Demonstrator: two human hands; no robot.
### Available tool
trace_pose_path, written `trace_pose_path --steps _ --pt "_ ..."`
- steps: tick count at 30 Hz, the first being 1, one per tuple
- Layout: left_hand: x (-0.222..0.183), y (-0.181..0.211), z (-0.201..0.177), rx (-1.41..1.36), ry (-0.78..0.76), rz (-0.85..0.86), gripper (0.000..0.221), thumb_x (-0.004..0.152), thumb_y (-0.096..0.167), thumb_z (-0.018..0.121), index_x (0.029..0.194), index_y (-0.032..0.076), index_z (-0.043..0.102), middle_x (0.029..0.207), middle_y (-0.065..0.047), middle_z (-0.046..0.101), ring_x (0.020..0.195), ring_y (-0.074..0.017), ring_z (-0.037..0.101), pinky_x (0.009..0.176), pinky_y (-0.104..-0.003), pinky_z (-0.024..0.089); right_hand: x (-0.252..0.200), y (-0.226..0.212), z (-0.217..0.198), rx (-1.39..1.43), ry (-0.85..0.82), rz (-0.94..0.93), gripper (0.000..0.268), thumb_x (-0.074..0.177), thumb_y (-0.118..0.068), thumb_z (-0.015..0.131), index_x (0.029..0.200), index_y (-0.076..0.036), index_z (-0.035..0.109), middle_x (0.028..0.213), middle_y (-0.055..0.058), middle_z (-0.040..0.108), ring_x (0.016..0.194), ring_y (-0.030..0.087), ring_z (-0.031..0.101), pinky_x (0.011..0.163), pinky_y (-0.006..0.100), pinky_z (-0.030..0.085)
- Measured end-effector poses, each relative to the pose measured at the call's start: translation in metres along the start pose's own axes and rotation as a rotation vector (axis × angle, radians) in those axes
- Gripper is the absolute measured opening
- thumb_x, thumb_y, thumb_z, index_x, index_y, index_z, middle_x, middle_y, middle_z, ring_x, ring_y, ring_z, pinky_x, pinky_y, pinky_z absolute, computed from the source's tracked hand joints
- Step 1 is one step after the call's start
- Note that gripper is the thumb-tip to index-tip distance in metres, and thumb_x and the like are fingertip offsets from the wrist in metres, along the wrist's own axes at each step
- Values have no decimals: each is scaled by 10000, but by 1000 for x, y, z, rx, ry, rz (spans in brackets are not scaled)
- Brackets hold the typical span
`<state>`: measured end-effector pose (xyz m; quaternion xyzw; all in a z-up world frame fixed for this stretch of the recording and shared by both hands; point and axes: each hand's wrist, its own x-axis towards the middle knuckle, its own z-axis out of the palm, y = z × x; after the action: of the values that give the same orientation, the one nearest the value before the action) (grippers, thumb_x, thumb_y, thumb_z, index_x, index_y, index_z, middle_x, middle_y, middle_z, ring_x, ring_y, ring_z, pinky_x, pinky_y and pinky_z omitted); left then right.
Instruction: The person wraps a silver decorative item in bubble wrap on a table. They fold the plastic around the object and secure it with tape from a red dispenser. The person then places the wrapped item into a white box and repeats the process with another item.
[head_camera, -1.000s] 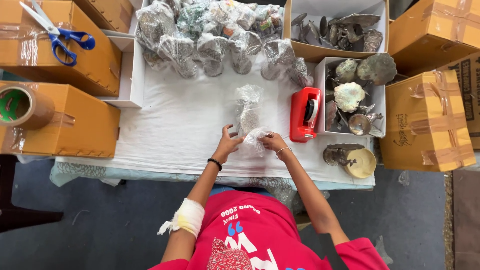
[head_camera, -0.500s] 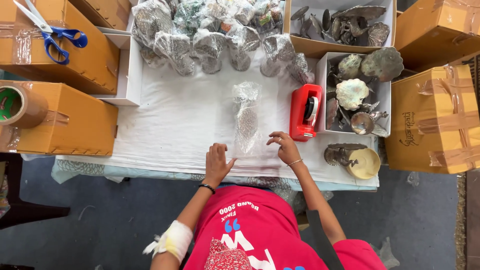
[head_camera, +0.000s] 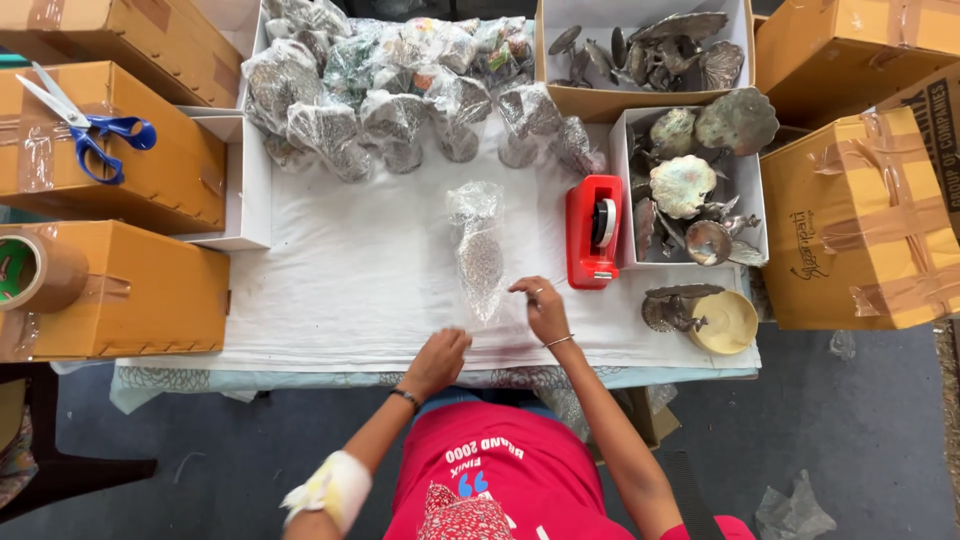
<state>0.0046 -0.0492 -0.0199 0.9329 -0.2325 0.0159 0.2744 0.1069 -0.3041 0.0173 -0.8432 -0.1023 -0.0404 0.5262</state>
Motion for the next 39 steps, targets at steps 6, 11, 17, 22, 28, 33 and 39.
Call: trace_pose_path --steps 6,11,17,22,28,33,39 --pt "21 -68 -52 834 36 492 610 889 146 613 1461 313 485 1502 -12 432 1296 -246 442 1040 -478 389 -4 -16 25 29 -93 -109 558 682 216 426 1018 -87 753 1093 112 724 1088 320 662 970 387 522" --pt "112 -54 -102 934 126 711 657 945 248 601 1555 388 400 1655 105 298 1515 -182 259 1244 -440 198 -20 -16 35 33 -28 -76 534 696 204 445 1010 -90 762 1093 97 725 1095 303 661 1002 389 506" --pt "136 -69 -70 953 -22 1008 559 918 228 615 1453 322 481 1573 93 417 1537 -159 260 1287 -405 119 -40 -11 31 -20 -26 -64 515 692 196 454 978 -91 773 1084 82 738 1104 301 653 999 399 504" --pt "149 -65 -51 700 -190 1029 295 948 214 626 1244 214 620 1399 44 593 1401 -201 497 1227 -381 292 -46 -6 24 -35 -22 -61 477 683 184 471 945 -83 767 1063 80 740 1102 300 654 989 398 502" --pt "168 -42 -56 441 -301 910 165 899 223 642 1044 160 688 1187 26 710 1209 -173 614 1051 -352 445 -53 6 26 -43 -39 -45 437 694 173 498 925 -87 763 1053 64 748 1066 280 672 961 381 515" --pt "184 -18 -52 294 -580 458 271 991 419 656 958 153 693 918 -21 734 997 -211 683 897 -384 473 -58 28 34 18 18 5 432 685 165 504 988 -44 730 1076 106 736 1007 293 688 868 352 546" --pt "175 -28 -14 104 -315 124 410 874 322 812 1225 192 643 1023 -49 744 1029 -275 693 879 -426 510 -60 39 33 143 37 252 405 769 160 500 1020 -33 753 1021 76 758 778 153 668 717 237 511"
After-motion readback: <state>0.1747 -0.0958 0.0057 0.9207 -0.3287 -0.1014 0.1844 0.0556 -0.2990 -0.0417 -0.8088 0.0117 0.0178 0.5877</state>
